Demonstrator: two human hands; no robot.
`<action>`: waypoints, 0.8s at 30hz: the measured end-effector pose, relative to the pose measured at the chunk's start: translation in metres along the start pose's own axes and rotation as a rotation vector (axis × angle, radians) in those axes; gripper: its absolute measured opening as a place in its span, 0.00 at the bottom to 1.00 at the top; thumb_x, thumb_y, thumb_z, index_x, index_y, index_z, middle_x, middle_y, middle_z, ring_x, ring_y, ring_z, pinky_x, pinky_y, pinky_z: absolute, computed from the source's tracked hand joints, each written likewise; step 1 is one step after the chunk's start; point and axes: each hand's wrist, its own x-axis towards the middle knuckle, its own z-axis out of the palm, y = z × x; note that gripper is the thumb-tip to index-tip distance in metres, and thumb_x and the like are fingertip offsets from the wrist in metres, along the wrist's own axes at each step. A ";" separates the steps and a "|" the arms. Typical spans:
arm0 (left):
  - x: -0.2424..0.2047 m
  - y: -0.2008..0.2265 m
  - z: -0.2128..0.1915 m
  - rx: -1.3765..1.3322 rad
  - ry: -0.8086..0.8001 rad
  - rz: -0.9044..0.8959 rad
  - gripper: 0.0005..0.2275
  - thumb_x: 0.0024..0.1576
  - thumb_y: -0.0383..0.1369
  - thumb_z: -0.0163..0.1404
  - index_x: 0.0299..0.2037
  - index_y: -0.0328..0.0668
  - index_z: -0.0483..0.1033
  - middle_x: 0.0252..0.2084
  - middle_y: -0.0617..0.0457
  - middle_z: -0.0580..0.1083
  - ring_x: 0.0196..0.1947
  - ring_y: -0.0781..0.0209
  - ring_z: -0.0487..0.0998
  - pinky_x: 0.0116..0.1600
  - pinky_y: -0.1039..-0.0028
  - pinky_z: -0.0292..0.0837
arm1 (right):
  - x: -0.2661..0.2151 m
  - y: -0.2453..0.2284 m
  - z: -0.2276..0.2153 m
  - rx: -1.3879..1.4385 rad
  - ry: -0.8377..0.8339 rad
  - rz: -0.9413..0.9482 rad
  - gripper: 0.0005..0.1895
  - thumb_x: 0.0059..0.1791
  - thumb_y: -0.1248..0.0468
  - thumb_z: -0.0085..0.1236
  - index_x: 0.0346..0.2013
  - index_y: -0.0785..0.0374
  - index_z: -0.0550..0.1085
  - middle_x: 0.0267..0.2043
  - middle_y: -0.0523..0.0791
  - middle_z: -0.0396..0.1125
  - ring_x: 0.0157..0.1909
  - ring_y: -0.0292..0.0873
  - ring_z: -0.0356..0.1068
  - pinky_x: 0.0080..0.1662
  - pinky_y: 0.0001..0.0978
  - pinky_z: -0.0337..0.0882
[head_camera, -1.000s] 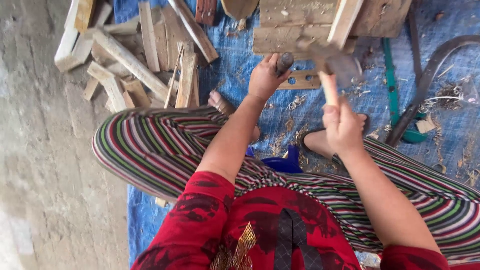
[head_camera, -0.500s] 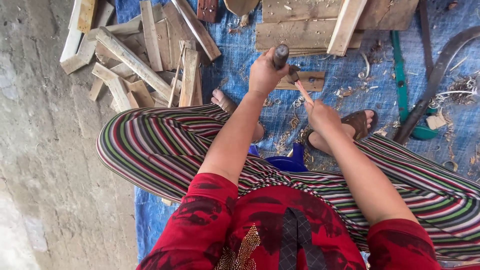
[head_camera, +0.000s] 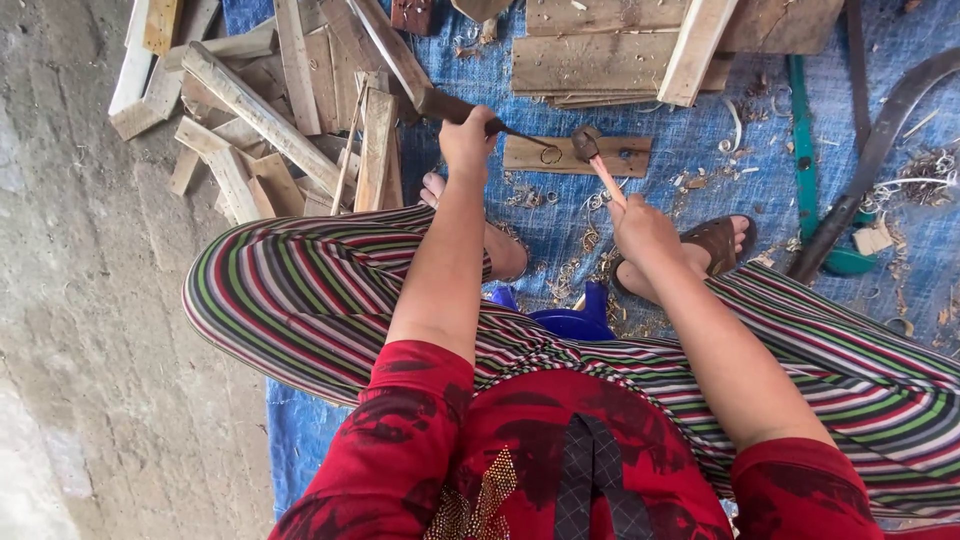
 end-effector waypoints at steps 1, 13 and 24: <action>-0.010 0.007 0.007 0.065 -0.015 0.054 0.18 0.49 0.29 0.55 0.48 0.26 0.74 0.41 0.39 0.79 0.35 0.57 0.81 0.35 0.79 0.79 | -0.001 0.000 0.000 0.000 -0.008 0.005 0.26 0.63 0.50 0.32 0.50 0.72 0.69 0.32 0.57 0.73 0.30 0.60 0.74 0.34 0.55 0.73; -0.074 0.008 0.054 0.786 -0.266 0.724 0.09 0.43 0.33 0.60 0.31 0.41 0.78 0.29 0.53 0.79 0.26 0.60 0.78 0.35 0.70 0.75 | 0.019 0.027 0.019 0.065 0.033 -0.039 0.25 0.62 0.51 0.35 0.49 0.72 0.71 0.35 0.61 0.73 0.33 0.65 0.73 0.39 0.59 0.71; -0.066 -0.013 0.054 0.861 -0.302 0.780 0.16 0.43 0.33 0.64 0.42 0.43 0.78 0.36 0.50 0.79 0.32 0.57 0.81 0.41 0.69 0.77 | 0.027 0.032 0.021 0.042 0.011 -0.032 0.25 0.62 0.50 0.34 0.49 0.71 0.71 0.35 0.58 0.73 0.31 0.61 0.73 0.38 0.55 0.72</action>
